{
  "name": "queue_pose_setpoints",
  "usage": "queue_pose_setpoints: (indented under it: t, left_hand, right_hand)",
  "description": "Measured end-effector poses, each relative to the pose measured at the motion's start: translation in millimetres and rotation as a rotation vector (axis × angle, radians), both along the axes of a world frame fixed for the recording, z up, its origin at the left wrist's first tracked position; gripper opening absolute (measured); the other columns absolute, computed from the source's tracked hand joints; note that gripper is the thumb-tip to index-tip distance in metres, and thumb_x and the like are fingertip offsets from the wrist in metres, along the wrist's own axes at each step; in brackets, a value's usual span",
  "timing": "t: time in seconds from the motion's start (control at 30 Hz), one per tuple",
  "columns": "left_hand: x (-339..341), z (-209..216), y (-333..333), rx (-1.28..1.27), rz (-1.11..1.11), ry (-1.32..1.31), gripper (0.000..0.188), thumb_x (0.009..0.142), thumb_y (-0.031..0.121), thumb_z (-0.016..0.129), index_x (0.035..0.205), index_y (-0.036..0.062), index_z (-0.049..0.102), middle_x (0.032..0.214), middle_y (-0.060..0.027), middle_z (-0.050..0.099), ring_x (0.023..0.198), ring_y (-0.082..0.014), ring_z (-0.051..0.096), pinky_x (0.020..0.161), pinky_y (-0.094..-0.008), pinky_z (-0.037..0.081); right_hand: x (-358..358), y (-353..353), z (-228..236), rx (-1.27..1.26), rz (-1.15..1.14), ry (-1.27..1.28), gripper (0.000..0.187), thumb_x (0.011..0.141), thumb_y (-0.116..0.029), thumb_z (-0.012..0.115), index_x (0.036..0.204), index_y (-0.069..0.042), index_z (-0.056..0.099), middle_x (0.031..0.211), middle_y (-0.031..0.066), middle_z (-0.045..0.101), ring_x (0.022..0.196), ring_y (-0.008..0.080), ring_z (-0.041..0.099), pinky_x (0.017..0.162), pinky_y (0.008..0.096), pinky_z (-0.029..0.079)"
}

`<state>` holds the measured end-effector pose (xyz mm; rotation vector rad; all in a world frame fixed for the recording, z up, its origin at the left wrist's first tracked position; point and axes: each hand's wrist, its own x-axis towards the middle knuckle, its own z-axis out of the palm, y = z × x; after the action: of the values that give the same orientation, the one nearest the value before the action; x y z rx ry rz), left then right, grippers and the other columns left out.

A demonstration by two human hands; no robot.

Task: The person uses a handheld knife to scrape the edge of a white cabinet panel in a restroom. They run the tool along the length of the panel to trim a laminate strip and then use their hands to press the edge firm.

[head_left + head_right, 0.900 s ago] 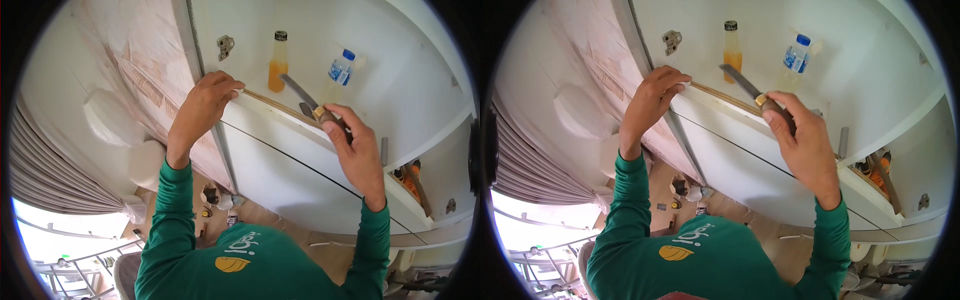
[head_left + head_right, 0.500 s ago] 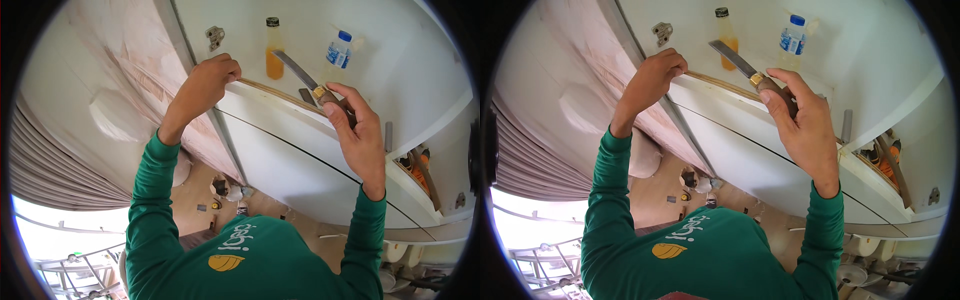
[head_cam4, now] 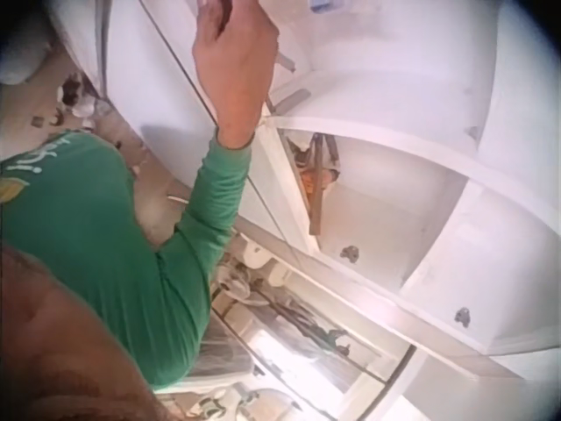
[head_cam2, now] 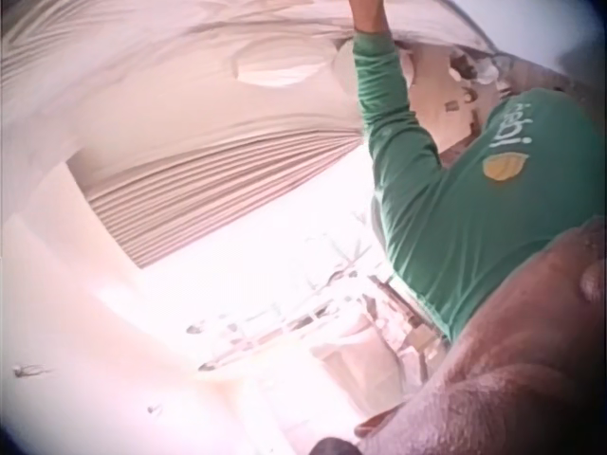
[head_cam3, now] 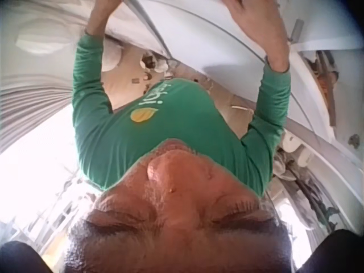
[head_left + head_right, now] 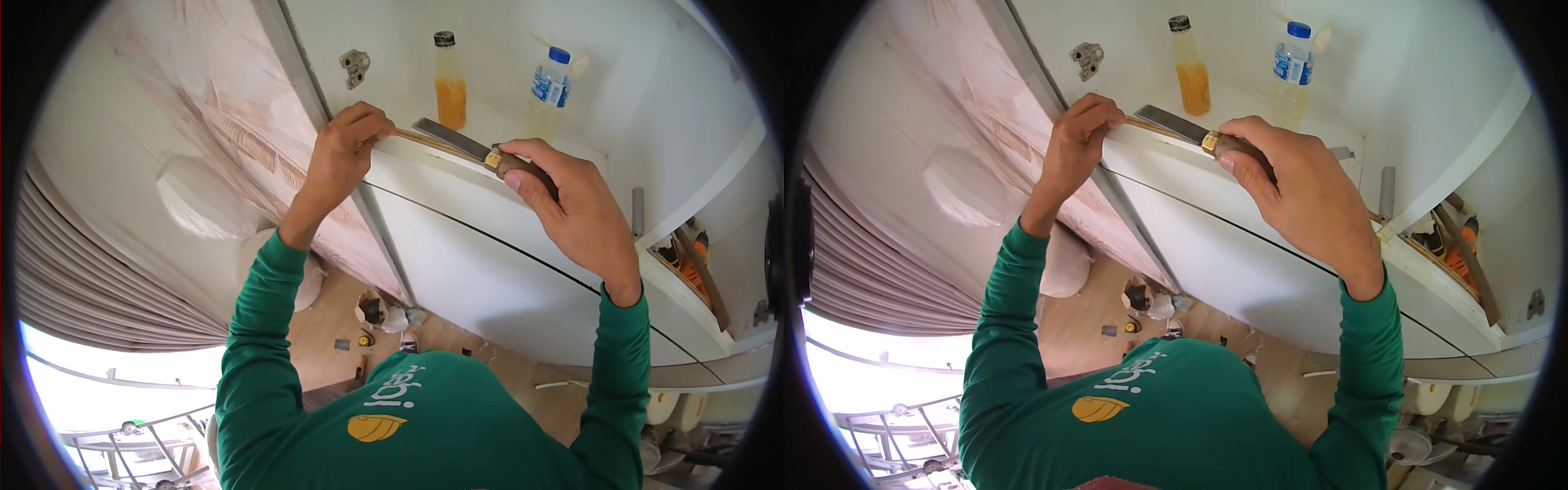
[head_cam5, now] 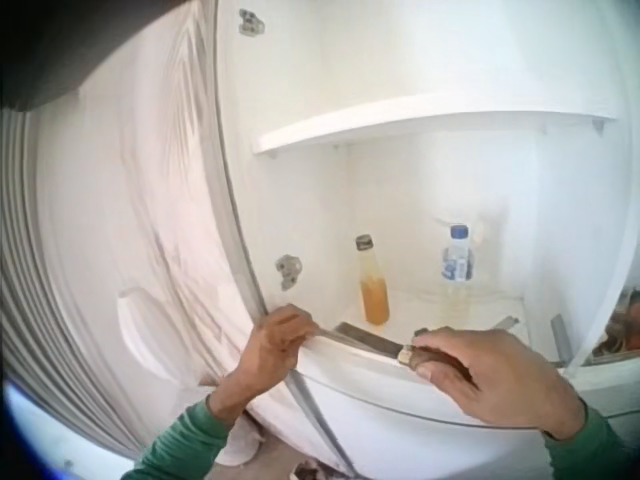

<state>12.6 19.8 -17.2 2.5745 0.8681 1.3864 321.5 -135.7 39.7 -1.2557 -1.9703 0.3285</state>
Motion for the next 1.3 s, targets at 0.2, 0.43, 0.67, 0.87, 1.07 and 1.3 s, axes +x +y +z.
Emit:
queue_pose_setpoints:
  t: [0.2, 0.43, 0.67, 0.87, 1.07, 1.3]
  left_hand:
    - [2, -12, -5, -0.004, 0.036, -0.113, 0.028, 0.095, -0.021, 0.063, 0.108, -0.0014, 0.078, 0.111, -0.0107, 0.074, 0.098, -0.0261, 0.075, 0.084, -0.0347, 0.06]
    - [2, -16, -5, -0.05, 0.071, -0.241, 0.029, 0.098, -0.012, 0.07, 0.123, 0.0017, 0.075, 0.111, -0.0133, 0.075, 0.093, -0.0314, 0.076, 0.083, -0.0395, 0.061]
    - [0, -7, -9, -0.015, 0.203, -0.136, 0.019, 0.1, -0.006, 0.072, 0.118, -0.0006, 0.071, 0.116, -0.0198, 0.072, 0.094, -0.0419, 0.075, 0.08, -0.0477, 0.062]
    - [6, -4, -34, 0.117, 0.303, -0.137, 0.026, 0.097, -0.003, 0.074, 0.122, 0.0016, 0.072, 0.119, -0.0175, 0.071, 0.114, -0.0422, 0.07, 0.093, -0.0516, 0.059]
    - [84, -1, -52, 0.228, 0.035, -0.116, 0.058, 0.105, 0.048, 0.074, 0.147, 0.0086, 0.068, 0.14, -0.0184, 0.068, 0.141, -0.0437, 0.06, 0.115, -0.0546, 0.051]
    - [109, -11, -21, 0.052, 0.184, -0.047, 0.074, 0.103, 0.08, 0.059, 0.079, 0.0103, 0.067, 0.061, -0.0095, 0.063, 0.056, -0.0335, 0.065, 0.066, -0.042, 0.053]
  right_hand:
    - [1, 23, 18, -0.009, 0.073, -0.288, 0.025, 0.115, -0.025, 0.062, 0.126, -0.004, 0.069, 0.095, 0.0189, 0.076, 0.086, 0.0439, 0.071, 0.08, 0.05, 0.056]
    - [-8, 37, 29, -0.025, 0.046, -0.429, 0.028, 0.117, -0.027, 0.059, 0.134, -0.007, 0.066, 0.115, 0.0195, 0.077, 0.103, 0.0445, 0.071, 0.089, 0.0511, 0.056]
    - [-5, 55, 12, -0.065, 0.133, -0.404, 0.034, 0.118, -0.029, 0.058, 0.143, -0.008, 0.066, 0.125, 0.0186, 0.078, 0.108, 0.0438, 0.072, 0.093, 0.0493, 0.058]
    - [-7, 66, 6, 0.015, 0.147, -0.419, 0.035, 0.116, -0.029, 0.06, 0.141, -0.007, 0.07, 0.125, 0.0175, 0.079, 0.104, 0.0432, 0.073, 0.091, 0.0485, 0.059]
    - [4, 73, 0, 0.037, 0.115, -0.444, 0.032, 0.107, -0.015, 0.068, 0.138, -0.008, 0.073, 0.12, 0.0157, 0.079, 0.094, 0.0427, 0.074, 0.082, 0.0481, 0.059]
    - [-15, 65, 9, -0.06, 0.049, -0.384, 0.038, 0.102, -0.005, 0.069, 0.139, -0.01, 0.072, 0.112, 0.013, 0.078, 0.084, 0.0356, 0.072, 0.076, 0.0441, 0.058]
